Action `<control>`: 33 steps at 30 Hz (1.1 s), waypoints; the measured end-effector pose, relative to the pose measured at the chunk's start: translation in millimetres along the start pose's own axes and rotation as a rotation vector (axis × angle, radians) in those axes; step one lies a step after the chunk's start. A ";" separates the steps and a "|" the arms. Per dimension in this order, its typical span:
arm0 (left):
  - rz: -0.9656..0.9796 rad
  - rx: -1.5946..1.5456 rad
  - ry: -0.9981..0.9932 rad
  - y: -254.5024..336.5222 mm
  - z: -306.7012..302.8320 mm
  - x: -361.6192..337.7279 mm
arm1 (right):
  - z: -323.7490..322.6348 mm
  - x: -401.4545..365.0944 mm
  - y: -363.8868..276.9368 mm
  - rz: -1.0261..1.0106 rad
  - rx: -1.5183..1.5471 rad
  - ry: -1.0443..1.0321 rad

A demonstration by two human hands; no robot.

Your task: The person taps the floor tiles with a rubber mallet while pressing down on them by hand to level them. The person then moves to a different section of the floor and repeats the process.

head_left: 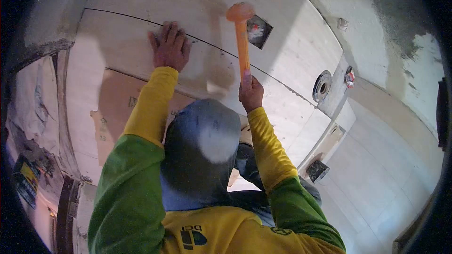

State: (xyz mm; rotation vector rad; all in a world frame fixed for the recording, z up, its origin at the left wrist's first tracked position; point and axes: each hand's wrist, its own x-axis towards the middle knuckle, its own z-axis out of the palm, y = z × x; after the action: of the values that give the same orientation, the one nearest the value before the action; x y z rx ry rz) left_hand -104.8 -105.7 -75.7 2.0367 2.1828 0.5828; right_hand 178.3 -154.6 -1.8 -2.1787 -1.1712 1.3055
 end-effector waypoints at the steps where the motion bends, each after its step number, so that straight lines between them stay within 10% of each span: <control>1: 0.004 0.015 -0.019 2.0 0.1 -3.7 | 0.9 -8.1 -8.3 0.013 0.000 0.003; 7: 0.020 -0.002 -0.005 -0.3 2.6 -3.8 | 4.7 16.7 0.8 -0.169 -0.198 0.092; 11: 0.025 0.027 -0.096 0.9 3.5 -8.0 | -25.9 -5.9 -42.9 0.146 0.120 -0.113; 14: 0.039 0.063 -0.052 -1.1 8.5 -4.9 | -47.7 -27.4 -57.3 -0.203 0.365 -0.150; 18: 0.013 0.012 -0.024 10.4 17.0 3.4 | -73.6 -43.0 -67.8 -0.167 0.363 -0.054; 27: -0.185 0.175 -0.447 98.7 18.3 43.6 | -33.7 -73.1 56.9 -0.004 0.148 0.327; 30: -0.173 0.166 -0.432 98.0 17.6 45.8 | -45.7 -72.6 53.1 0.335 0.351 0.227; 33: -0.169 0.152 -0.424 96.9 21.1 44.7 | -43.9 -74.4 60.6 0.082 0.480 0.298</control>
State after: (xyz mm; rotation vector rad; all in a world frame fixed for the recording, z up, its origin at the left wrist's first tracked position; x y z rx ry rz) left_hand -11.4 -54.5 -53.8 1.8055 2.1542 -0.0360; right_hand 226.7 -244.7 23.9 -1.9843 -0.5863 1.1013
